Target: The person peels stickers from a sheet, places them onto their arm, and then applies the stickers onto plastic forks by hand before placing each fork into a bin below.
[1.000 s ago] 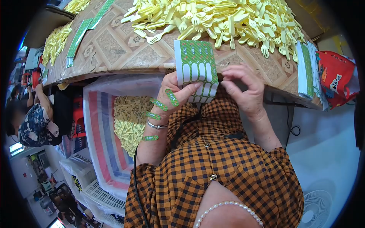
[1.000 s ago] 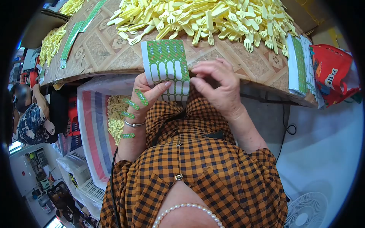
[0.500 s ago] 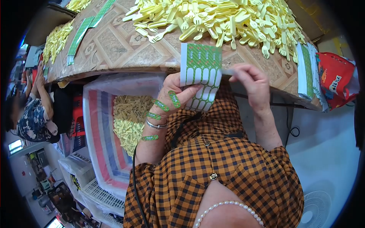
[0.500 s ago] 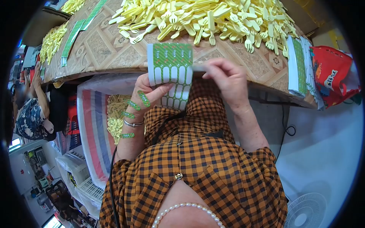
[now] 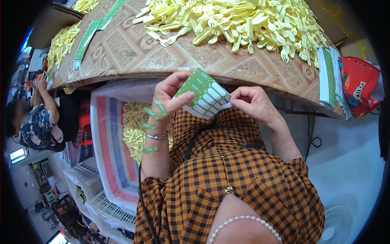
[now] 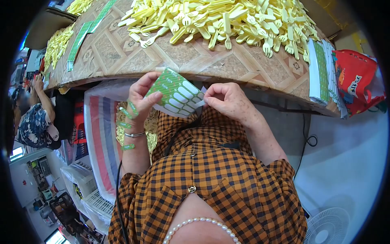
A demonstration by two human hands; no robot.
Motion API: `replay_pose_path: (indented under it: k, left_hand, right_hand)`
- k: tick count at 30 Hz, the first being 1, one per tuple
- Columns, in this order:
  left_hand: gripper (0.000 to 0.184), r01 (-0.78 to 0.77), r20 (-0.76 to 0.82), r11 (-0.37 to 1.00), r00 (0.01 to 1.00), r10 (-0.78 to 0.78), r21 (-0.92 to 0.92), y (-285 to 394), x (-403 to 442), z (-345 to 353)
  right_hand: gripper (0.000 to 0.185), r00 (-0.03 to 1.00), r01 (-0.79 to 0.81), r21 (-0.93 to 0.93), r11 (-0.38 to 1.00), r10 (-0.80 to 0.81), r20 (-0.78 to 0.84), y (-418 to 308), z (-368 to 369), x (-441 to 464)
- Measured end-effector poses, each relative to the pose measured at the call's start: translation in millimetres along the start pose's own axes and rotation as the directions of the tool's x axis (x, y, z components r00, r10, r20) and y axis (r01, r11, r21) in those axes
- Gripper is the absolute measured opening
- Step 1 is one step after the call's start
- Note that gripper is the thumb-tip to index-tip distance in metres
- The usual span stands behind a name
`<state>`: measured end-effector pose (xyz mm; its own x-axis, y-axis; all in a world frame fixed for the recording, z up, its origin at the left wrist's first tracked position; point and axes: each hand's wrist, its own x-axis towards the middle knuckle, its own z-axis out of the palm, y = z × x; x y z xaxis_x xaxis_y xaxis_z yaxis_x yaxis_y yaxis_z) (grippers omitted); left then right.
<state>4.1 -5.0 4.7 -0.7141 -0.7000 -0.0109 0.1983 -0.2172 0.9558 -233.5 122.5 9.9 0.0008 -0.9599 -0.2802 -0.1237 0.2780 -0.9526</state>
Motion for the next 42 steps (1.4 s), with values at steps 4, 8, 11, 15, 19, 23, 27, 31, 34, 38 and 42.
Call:
replay_pose_path:
  k: [4, 8, 11, 15, 19, 23, 27, 31, 34, 38, 42]
  left_hand:
    - [0.033, 0.261, 0.143, 0.961, 0.952, -0.272, 0.089, -5, -8, -28]
    - [0.026, 0.340, -0.010, 0.925, 0.939, -0.344, 0.169, -46, -14, -69]
    - [0.023, 0.424, -0.221, 0.766, 0.906, -0.361, 0.484, -90, -25, -104]
    - [0.027, 0.388, -0.422, 0.828, 0.882, -0.208, 0.404, -116, -26, -106]
    - [0.028, 0.376, -0.566, 0.827, 0.820, -0.088, 0.417, -114, -21, -102]
    - [0.028, 0.323, -0.478, 0.619, 0.873, 0.098, 0.716, -119, -21, -106]
    - [0.023, 0.280, -0.441, 0.522, 0.872, 0.213, 0.805, -108, -19, -90]
    - [0.019, 0.280, -0.414, 0.506, 0.894, 0.173, 0.816, -116, -17, -110]
    - [0.018, 0.239, -0.311, 0.665, 0.950, -0.011, 0.707, -125, -13, -106]
    - [0.019, 0.280, -0.263, 0.462, 0.959, -0.104, 0.841, -90, -4, -69]
    - [0.024, 0.254, -0.247, 0.025, 0.957, -0.154, 0.967, -49, -1, -53]
  right_hand:
    - [0.013, 0.994, -0.037, -0.071, 0.997, 0.044, 0.100, 5, 4, 11]
    - [0.017, 0.996, 0.019, -0.027, 0.999, -0.017, 0.083, 28, 17, 19]
    - [0.017, 1.000, 0.014, -0.062, 0.998, -0.012, 0.027, 32, 16, 18]
    - [0.016, 1.000, 0.005, -0.076, 0.997, -0.003, 0.029, 34, 13, 11]
    - [0.014, 0.994, 0.062, -0.104, 0.993, -0.052, 0.096, 43, 19, 12]
    - [0.014, 0.989, 0.074, -0.106, 0.992, -0.060, 0.133, 46, 26, 14]
    - [0.013, 0.992, 0.110, -0.074, 0.991, -0.104, 0.073, 51, 27, 16]
    - [0.012, 0.995, 0.017, -0.116, 0.993, -0.005, 0.100, 48, 18, 15]
    - [0.013, 0.995, 0.037, -0.086, 0.996, -0.029, 0.091, 48, 19, 17]
    - [0.014, 0.987, 0.140, -0.096, 0.986, -0.130, 0.098, 40, 20, 18]
    - [0.012, 0.986, 0.149, -0.034, 0.988, -0.146, 0.075, 32, 9, 9]
